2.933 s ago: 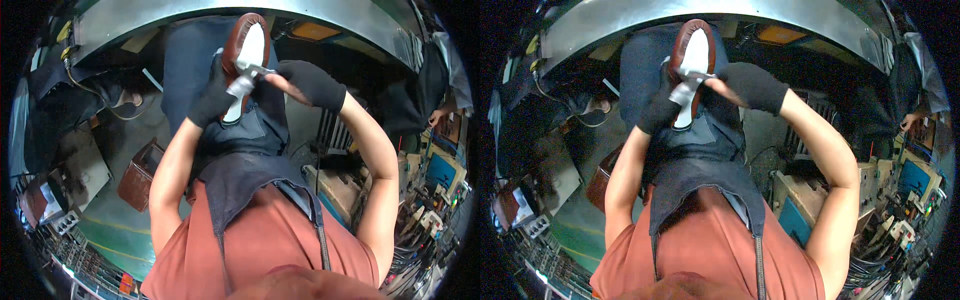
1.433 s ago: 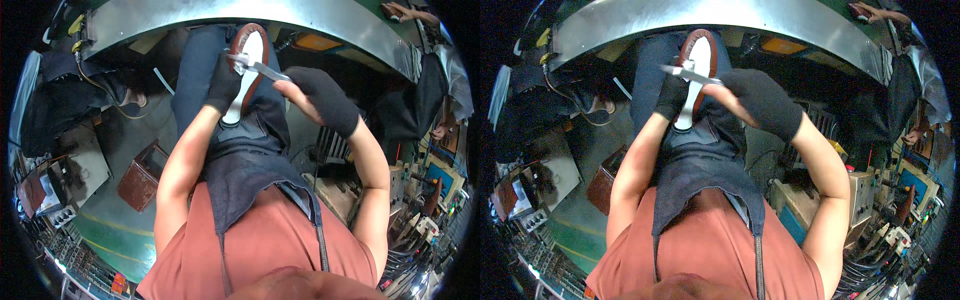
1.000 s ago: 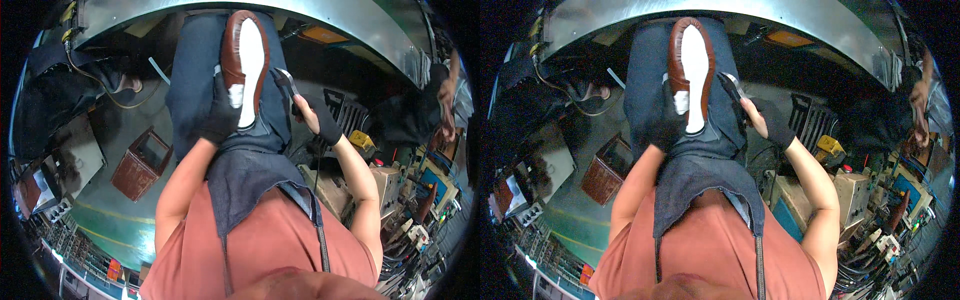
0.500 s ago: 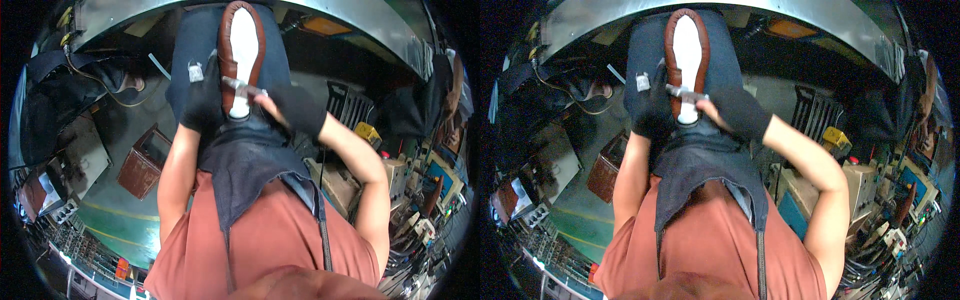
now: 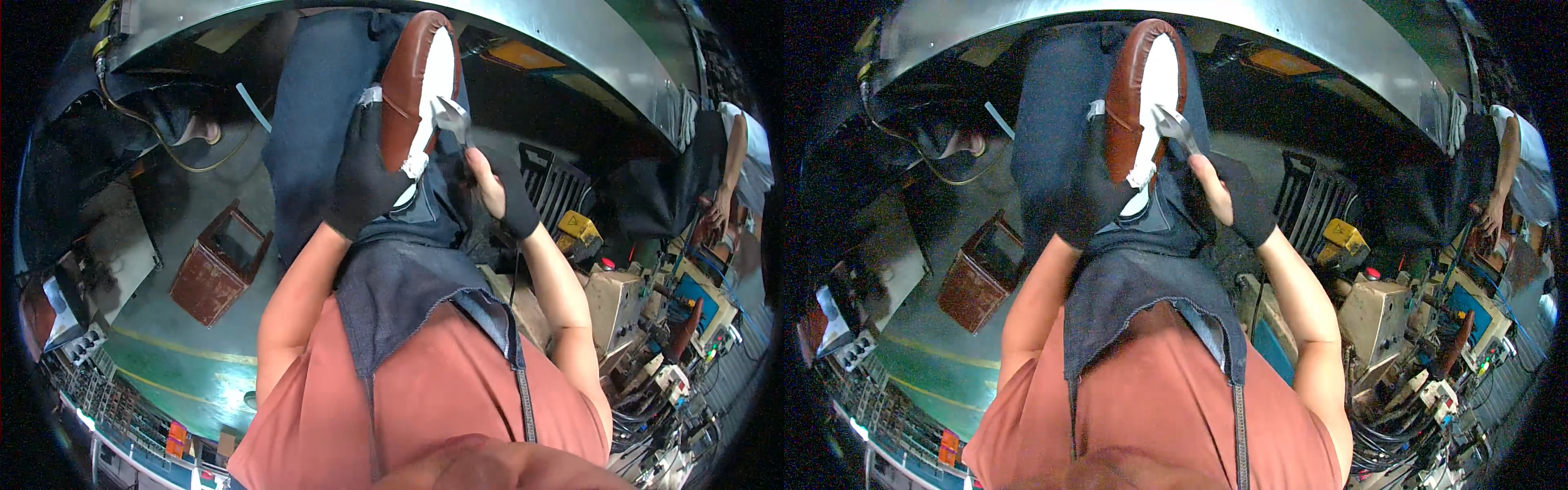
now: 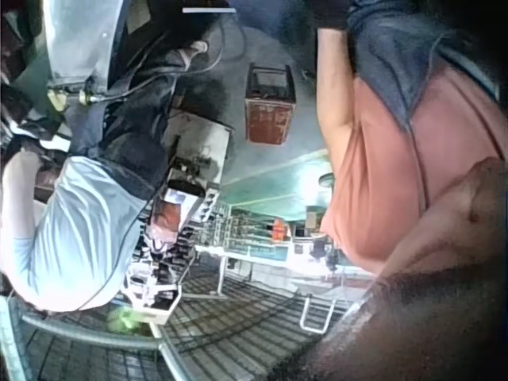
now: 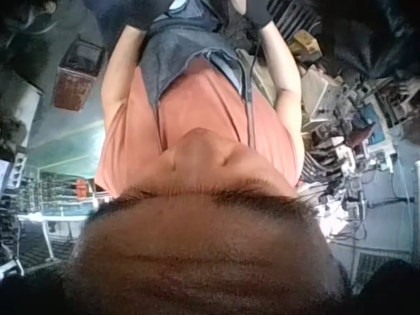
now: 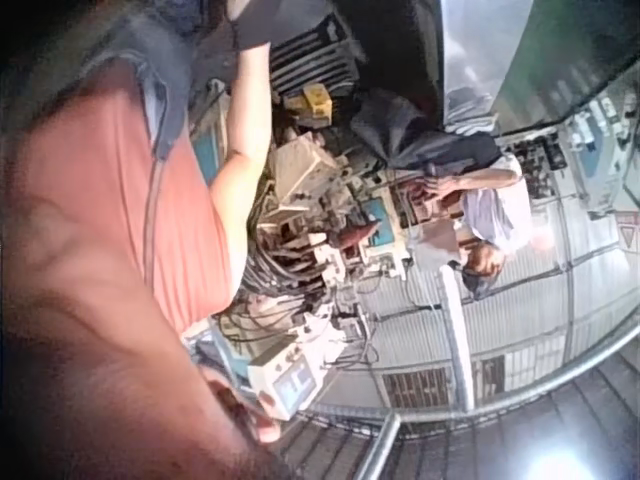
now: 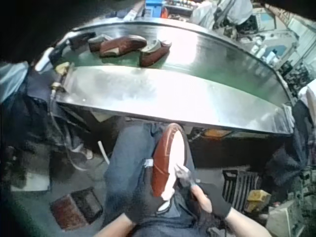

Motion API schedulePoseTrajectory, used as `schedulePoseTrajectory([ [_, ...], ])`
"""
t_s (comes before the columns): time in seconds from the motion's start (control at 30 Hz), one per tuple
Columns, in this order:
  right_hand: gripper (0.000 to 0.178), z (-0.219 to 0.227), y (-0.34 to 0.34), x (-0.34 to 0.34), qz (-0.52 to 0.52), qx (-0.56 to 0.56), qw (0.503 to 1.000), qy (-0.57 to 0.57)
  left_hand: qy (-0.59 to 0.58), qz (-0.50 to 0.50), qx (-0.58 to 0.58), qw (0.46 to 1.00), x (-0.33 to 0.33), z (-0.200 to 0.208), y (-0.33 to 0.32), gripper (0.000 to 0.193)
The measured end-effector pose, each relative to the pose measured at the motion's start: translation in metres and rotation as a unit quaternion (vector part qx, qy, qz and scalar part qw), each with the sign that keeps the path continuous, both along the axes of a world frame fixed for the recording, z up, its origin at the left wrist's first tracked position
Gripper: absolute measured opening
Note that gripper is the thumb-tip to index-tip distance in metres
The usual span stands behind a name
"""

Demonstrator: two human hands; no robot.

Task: The person uses a hammer to repeatedly tap the sole of a brown shoe held on their lap. They periodically place the shoe on a nearby conveyor belt and retrieve it to continue hammering the sole area.

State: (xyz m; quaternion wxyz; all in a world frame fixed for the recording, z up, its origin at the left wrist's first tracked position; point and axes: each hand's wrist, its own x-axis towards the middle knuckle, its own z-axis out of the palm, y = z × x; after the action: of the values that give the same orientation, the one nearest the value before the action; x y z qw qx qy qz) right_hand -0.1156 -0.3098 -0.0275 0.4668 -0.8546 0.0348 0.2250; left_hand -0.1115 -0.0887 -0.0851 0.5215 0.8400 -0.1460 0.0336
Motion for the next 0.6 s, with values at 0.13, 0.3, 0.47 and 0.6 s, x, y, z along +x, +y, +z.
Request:
schedulePoseTrajectory([
  [0.13, 0.053, -0.015, 0.004, -0.015, -0.138, 0.100, 0.978, 0.124, 0.147, -0.036, -0.091, 0.984, 0.010, 0.004, 0.028, 0.094],
  [0.3, 0.059, -0.045, 0.019, -0.023, -0.239, 0.139, 0.938, 0.210, 0.211, 0.025, -0.245, 0.946, 0.066, 0.051, 0.026, 0.084],
  [0.47, 0.066, -0.081, 0.043, 0.000, -0.268, 0.190, 0.912, 0.245, 0.187, -0.045, -0.311, 0.931, 0.260, 0.102, 0.014, 0.071],
  [0.6, 0.063, -0.095, 0.040, 0.050, -0.272, 0.222, 0.899, 0.261, 0.156, -0.040, -0.228, 0.960, 0.363, 0.102, 0.009, 0.044],
])
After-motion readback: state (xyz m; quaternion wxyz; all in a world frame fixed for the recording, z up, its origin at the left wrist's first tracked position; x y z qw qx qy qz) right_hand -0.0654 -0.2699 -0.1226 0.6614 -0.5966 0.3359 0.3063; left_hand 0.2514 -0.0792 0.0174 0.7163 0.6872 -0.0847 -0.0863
